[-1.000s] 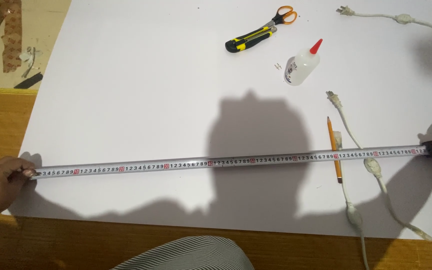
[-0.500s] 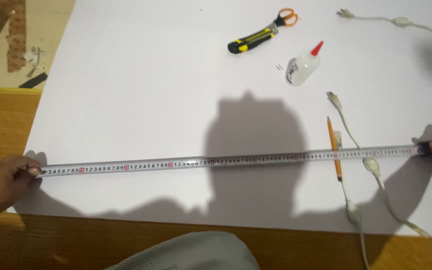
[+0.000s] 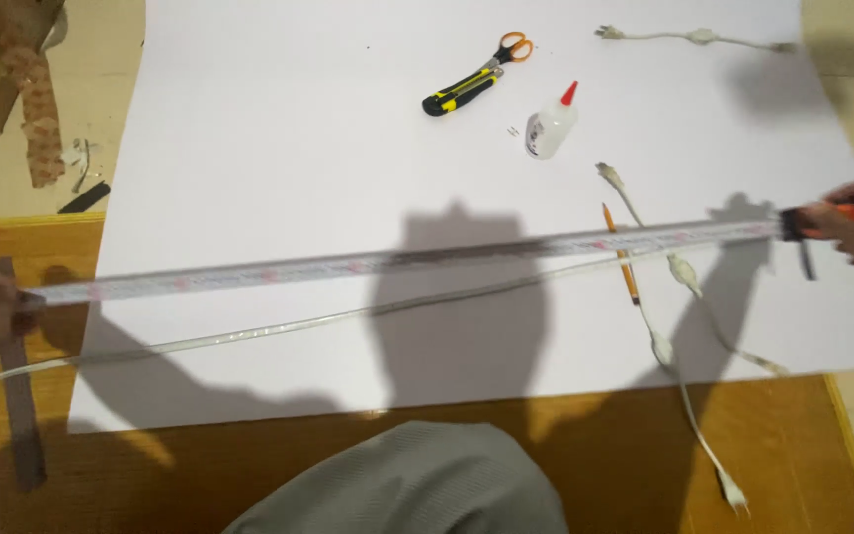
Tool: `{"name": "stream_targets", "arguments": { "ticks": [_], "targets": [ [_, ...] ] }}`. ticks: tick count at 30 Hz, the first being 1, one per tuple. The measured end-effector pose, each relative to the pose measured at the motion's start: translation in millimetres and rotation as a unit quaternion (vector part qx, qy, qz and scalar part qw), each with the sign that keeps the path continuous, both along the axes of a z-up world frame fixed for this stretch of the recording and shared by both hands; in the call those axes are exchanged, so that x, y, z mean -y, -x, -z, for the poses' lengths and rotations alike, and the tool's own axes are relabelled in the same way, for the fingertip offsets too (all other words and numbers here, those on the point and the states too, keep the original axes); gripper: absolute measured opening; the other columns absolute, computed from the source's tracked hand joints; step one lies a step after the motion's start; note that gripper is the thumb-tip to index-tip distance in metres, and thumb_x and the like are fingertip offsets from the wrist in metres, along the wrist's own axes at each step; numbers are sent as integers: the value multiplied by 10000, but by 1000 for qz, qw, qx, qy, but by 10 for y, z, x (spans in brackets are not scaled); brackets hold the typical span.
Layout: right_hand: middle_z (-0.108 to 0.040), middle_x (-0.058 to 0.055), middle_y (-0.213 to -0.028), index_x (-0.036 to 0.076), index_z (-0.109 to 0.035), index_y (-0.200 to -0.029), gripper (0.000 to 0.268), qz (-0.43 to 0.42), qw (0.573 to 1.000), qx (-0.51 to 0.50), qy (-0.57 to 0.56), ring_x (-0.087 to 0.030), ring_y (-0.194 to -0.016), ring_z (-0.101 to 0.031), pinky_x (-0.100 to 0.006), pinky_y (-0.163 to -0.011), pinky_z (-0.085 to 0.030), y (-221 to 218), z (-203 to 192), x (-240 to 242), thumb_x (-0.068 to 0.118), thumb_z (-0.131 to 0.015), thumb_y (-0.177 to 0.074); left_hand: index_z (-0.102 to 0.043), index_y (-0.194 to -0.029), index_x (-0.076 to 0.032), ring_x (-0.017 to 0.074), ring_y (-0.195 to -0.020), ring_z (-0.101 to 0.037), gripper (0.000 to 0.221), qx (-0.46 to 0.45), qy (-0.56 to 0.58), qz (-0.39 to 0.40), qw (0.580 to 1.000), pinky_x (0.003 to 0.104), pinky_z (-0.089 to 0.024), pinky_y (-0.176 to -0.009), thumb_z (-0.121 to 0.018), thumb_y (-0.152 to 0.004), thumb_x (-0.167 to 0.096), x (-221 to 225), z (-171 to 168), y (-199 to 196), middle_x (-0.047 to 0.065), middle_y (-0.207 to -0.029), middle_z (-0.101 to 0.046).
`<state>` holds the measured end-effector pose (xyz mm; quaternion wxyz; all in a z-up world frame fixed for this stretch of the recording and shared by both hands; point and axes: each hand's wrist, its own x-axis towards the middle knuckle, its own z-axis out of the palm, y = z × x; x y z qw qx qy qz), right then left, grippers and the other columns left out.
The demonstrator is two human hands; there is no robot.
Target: Measuring a flexible LED light strip with a tape measure and cutting it to length with scissors.
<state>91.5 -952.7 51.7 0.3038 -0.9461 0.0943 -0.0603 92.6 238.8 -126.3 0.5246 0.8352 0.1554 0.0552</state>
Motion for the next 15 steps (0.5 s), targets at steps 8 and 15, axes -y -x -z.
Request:
{"name": "stream_targets", "arguments": {
  "ticks": [8,15],
  "targets": [
    [-606,-196,-831,-35,-610,-1020,317,153,986,-66,26,-244,-544,-531,-345,-409,-471,622,-876,-2390,206,-739,-859,-341,-1210,-107,131,-903,-597,387,12,188,-326,926,269,-541,-748,-520,-944,-324,1760,-949,53,38,-1093,-567],
    [-587,-274,-975,1,-617,-1067,370,202,969,-116,-80,-362,-638,-626,-405,-418,-562,917,-549,-3642,224,-716,-788,-554,-828,-169,125,-664,-667,172,-126,481,-163,852,200,-510,-559,-518,-872,-331,3499,-1584,466,40,-744,-653]
  ]
}}
